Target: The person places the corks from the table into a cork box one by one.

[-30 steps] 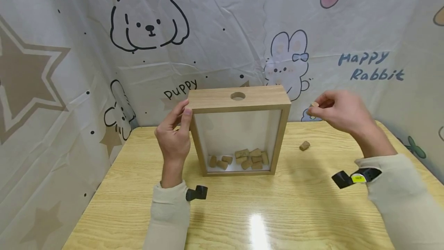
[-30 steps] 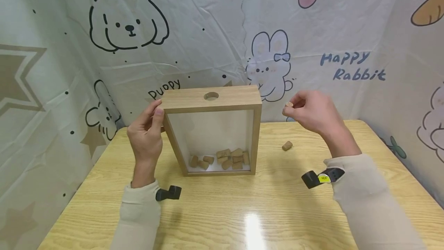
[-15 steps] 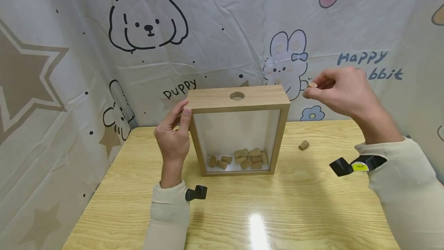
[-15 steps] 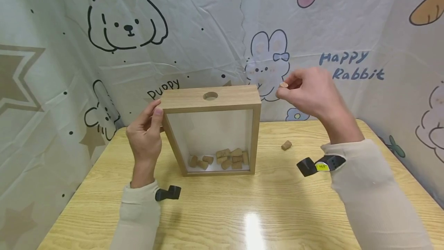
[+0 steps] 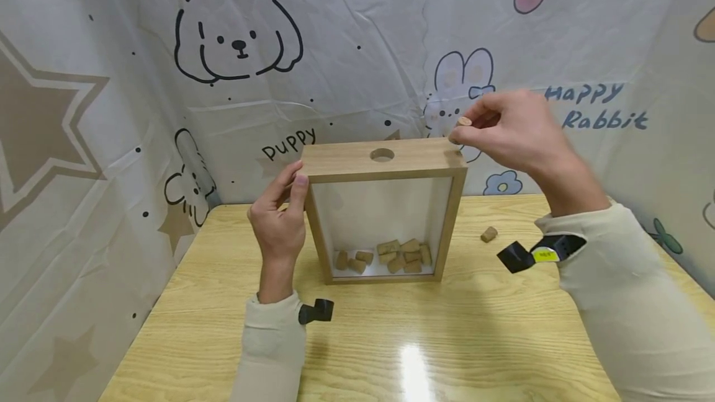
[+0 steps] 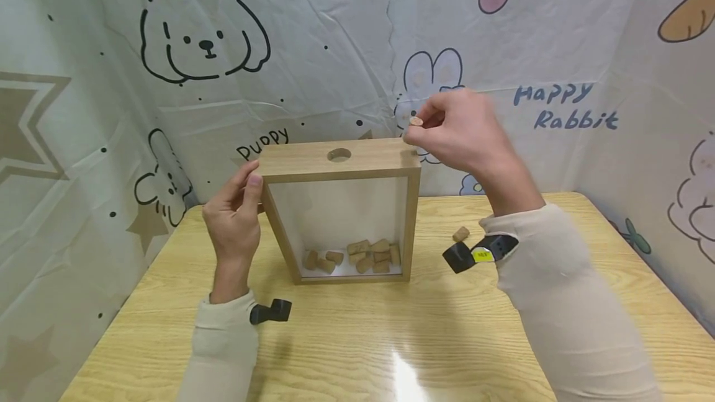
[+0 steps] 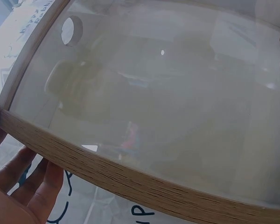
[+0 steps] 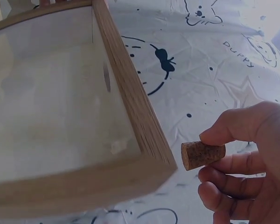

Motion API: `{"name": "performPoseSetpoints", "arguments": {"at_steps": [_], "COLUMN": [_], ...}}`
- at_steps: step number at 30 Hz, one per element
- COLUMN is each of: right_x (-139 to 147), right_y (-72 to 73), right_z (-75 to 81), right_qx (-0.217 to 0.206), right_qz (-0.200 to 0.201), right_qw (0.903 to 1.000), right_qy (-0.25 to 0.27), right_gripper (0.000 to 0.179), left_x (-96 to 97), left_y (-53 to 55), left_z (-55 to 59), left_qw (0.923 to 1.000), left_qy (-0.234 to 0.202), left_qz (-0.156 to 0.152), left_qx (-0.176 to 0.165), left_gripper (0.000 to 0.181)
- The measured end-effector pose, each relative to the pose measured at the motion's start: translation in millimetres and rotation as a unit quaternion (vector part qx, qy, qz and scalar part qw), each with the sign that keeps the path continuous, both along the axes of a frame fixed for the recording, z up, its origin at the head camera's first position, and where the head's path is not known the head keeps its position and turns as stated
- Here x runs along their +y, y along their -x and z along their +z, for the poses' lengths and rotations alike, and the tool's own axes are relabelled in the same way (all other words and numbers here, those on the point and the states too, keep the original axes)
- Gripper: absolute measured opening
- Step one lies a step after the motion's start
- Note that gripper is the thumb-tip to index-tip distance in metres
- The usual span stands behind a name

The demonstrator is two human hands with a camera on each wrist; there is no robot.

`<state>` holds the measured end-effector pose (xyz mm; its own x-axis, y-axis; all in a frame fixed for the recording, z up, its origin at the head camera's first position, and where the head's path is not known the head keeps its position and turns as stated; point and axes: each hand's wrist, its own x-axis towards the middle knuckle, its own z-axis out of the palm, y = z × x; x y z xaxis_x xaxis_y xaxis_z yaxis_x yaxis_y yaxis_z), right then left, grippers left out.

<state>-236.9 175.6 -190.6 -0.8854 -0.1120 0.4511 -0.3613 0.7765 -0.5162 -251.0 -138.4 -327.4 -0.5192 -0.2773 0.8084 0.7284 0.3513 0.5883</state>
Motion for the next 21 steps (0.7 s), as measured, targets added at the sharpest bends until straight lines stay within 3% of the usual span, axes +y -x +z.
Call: {"name": "performPoseSetpoints", "arguments": {"at_steps": [16, 21], "right_x": [-49, -62], "right_y": [16.9, 20.6], "right_z": [1.1, -0.5], "right_qx": [0.004, 0.009], "right_qz": [0.067, 0.081], "right_qw": [0.9977, 0.9964], "right_qy": [0.002, -0.022], "right_gripper": [0.013, 0.015], "left_x": [0.6, 1.6], "left_y": [-1.2, 0.2], "left_z": [1.6, 0.5], "left_qw": [0.9999, 0.9999], "left_qy": [-0.005, -0.008], "left_qz": [0.011, 0.009], "left_qx": [0.004, 0.006], "left_gripper": [0.021, 0.02]}}
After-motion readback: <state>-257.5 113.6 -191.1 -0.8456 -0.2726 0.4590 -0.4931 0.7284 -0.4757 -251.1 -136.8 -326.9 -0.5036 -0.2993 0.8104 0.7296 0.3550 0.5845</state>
